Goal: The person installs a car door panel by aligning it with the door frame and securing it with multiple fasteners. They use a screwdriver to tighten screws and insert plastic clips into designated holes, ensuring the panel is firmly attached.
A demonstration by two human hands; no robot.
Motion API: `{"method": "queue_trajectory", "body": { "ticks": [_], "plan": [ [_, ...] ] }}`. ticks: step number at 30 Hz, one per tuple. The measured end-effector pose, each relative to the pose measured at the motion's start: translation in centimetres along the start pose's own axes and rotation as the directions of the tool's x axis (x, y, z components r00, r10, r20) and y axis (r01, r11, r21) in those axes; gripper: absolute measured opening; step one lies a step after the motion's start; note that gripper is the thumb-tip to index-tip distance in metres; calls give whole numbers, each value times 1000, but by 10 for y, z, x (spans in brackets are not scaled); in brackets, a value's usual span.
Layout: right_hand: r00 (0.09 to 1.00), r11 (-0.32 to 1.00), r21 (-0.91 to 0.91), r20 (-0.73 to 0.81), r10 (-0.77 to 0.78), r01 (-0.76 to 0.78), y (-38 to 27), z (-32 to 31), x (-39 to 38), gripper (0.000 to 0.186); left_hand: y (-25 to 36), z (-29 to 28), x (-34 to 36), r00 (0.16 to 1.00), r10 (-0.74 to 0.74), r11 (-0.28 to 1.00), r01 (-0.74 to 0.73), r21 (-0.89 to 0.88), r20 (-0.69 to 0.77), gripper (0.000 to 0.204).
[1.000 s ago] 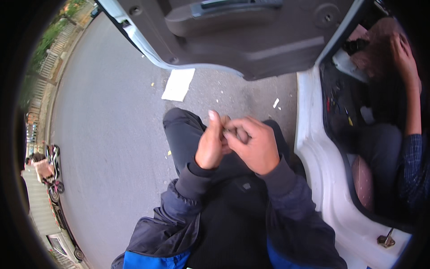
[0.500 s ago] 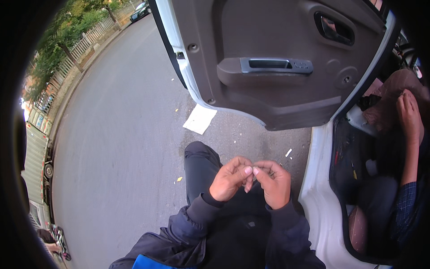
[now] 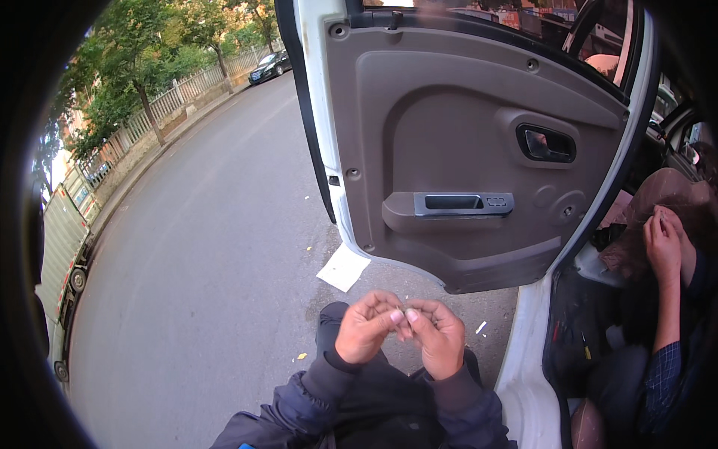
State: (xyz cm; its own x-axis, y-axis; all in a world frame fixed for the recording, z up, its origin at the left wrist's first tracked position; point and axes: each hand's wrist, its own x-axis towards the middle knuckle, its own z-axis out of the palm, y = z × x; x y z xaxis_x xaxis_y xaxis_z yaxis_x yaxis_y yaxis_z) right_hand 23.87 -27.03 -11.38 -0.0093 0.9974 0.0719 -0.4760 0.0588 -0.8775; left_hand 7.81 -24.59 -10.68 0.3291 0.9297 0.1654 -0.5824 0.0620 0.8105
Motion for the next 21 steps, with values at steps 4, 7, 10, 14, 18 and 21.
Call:
{"method": "queue_trajectory", "body": {
  "ticks": [4, 7, 10, 14, 18, 21],
  "plan": [
    [999, 997, -58, 29, -46, 48, -3, 2, 2, 33, 52, -4, 38, 898, 426, 857, -362, 368, -108, 15],
    [999, 996, -80, 11, 45, -44, 2, -3, -4, 33, 84, -12, 91, 773, 616, 711, -464, 529, -150, 14],
    [993, 988, -99, -18, 114, -115, 9, -13, -12, 32, 93, -20, 129, 690, 712, 570, -460, 680, -129, 15],
    [992, 990, -71, -46, 121, -124, 11, -33, -17, 30, 84, -24, 146, 610, 787, 453, -470, 758, -92, 15],
    [989, 990, -42, -58, 135, -138, 12, -44, -17, 29, 82, -27, 150, 567, 824, 349, -479, 806, -19, 16],
    [987, 988, -45, -60, 147, -150, 12, -48, -16, 28, 86, -30, 153, 556, 830, 277, -482, 832, 46, 16]
  ]
}}
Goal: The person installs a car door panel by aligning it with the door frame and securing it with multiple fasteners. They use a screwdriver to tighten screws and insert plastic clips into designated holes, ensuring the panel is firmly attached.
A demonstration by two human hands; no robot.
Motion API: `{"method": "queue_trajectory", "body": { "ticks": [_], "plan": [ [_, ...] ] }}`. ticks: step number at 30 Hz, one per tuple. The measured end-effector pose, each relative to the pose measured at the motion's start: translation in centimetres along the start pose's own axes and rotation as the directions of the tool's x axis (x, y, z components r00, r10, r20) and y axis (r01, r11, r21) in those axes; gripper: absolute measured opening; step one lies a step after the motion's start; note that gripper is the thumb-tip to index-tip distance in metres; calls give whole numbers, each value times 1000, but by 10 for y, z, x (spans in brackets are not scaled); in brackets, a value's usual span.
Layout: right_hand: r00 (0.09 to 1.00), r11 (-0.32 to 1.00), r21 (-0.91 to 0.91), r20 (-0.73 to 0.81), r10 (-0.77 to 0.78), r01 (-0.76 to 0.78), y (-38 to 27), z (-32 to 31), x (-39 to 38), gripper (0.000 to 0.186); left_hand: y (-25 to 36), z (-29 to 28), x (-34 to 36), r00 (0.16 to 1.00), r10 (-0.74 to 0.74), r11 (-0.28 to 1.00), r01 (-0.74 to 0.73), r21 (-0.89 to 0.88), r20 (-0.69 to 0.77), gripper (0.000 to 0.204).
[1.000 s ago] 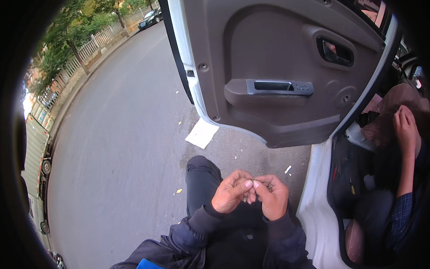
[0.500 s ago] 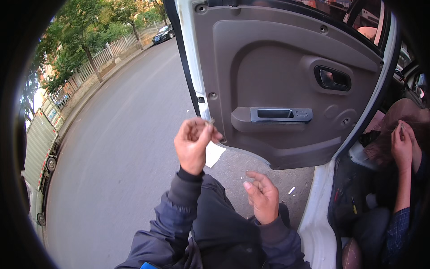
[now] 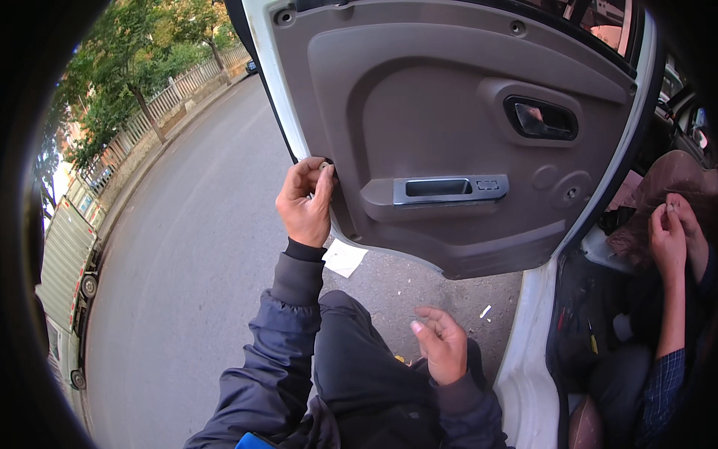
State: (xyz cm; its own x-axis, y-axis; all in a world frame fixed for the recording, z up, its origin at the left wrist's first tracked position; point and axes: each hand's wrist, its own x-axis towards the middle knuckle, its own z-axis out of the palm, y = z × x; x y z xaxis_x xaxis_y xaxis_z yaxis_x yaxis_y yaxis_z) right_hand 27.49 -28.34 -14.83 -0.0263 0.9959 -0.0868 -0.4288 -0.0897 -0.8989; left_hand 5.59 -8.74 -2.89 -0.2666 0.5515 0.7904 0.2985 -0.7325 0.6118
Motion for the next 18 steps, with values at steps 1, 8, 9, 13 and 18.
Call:
{"method": "queue_trajectory", "body": {
  "ticks": [1, 8, 9, 13, 18],
  "plan": [
    [1000, 1000, -1, -2, 4, -4, 0, -1, 0, 28, -1, -2, 1, 1000, 5, 1000, -6, 19, 5, 16],
    [1000, 1000, 2, -3, 14, -14, 3, -6, 0, 27, -6, -7, -3, 999, 39, 997, -41, 68, 32, 17],
    [1000, 1000, -4, -5, 16, -16, 4, -6, 0, 26, -6, -7, -2, 999, 37, 997, -39, 68, 28, 17],
    [999, 1000, 0, -11, 30, -30, 6, -7, 0, 25, -4, -9, 2, 997, 56, 994, -60, 87, 49, 17],
    [999, 999, 23, 16, 47, -48, 8, -6, 0, 24, 1, -9, 6, 987, 150, 969, -159, 191, 61, 12]
  ]
}}
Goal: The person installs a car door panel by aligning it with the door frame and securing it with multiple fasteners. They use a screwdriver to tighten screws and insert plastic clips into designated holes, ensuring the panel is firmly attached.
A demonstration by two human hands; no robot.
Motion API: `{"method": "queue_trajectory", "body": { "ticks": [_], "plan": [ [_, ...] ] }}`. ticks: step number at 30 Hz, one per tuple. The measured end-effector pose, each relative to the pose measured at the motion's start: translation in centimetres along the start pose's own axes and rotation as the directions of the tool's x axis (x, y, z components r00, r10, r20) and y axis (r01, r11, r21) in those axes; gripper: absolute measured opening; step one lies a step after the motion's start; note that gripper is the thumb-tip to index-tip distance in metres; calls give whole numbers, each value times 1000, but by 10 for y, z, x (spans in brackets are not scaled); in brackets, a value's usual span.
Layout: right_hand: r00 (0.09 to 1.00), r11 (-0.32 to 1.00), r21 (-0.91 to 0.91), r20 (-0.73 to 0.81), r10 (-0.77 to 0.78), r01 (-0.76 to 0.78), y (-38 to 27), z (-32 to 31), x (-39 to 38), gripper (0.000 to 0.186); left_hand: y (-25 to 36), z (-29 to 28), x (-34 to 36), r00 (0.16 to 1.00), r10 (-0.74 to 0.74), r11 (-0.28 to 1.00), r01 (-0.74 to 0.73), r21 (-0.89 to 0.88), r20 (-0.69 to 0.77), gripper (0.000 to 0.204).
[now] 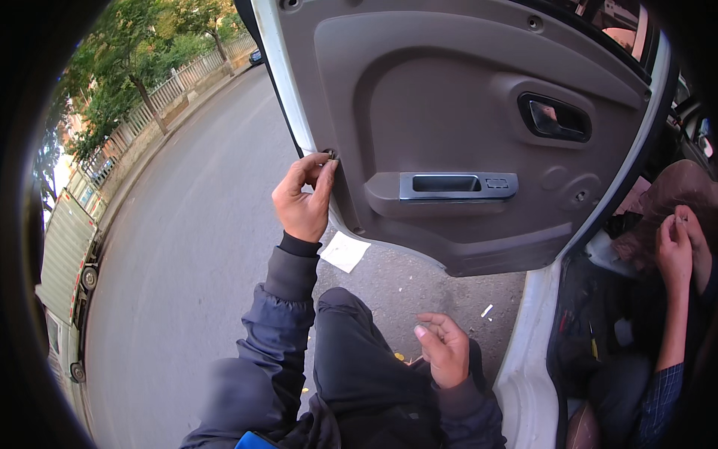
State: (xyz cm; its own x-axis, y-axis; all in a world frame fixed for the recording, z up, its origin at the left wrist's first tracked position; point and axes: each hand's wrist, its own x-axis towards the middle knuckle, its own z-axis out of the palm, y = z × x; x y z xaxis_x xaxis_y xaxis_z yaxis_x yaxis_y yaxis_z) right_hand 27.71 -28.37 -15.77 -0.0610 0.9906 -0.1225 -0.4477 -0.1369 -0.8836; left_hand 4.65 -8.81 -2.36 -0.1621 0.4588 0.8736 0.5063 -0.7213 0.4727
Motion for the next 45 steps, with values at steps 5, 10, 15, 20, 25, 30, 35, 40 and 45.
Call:
{"method": "queue_trajectory", "body": {
  "ticks": [5, 10, 15, 20, 25, 30, 35, 40, 45],
  "plan": [
    [1000, 1000, -16, 1, -2, 2, 2, 3, 0, 24, -2, 3, 4, 999, -36, 999, 36, -22, 6, 13],
    [1000, 1000, -5, -1, -1, 1, 4, 5, -1, 25, -6, 9, 2, 1000, -28, 999, 28, -23, -9, 18],
    [1000, 1000, -13, -21, -1, 1, 3, 2, -2, 25, -10, 8, 3, 1000, 20, 1000, -20, -18, 1, 18],
    [1000, 999, -27, -22, -17, 17, 5, 2, -2, 26, -14, 2, 12, 996, 80, 997, -80, -3, 40, 15],
    [1000, 999, -34, -21, -13, 13, 7, 5, -3, 26, -17, 2, 14, 997, 37, 999, -37, 2, 63, 9],
    [999, 999, -42, -43, -16, 14, 5, 2, -5, 27, -26, 7, 18, 999, -33, 999, 35, 40, -40, 28],
    [998, 998, -56, -61, -22, 19, 5, -2, -6, 27, -40, 4, 31, 976, 182, 922, -126, 365, -121, 73],
    [998, 997, -74, -55, -20, 16, 6, 3, -7, 27, -56, 2, 47, 920, -303, 872, 373, -317, 249, 123],
    [999, 993, -121, -47, 7, -12, 9, 7, -7, 26, -63, 1, 51, 941, -245, 919, 302, -252, 232, 121]
  ]
}}
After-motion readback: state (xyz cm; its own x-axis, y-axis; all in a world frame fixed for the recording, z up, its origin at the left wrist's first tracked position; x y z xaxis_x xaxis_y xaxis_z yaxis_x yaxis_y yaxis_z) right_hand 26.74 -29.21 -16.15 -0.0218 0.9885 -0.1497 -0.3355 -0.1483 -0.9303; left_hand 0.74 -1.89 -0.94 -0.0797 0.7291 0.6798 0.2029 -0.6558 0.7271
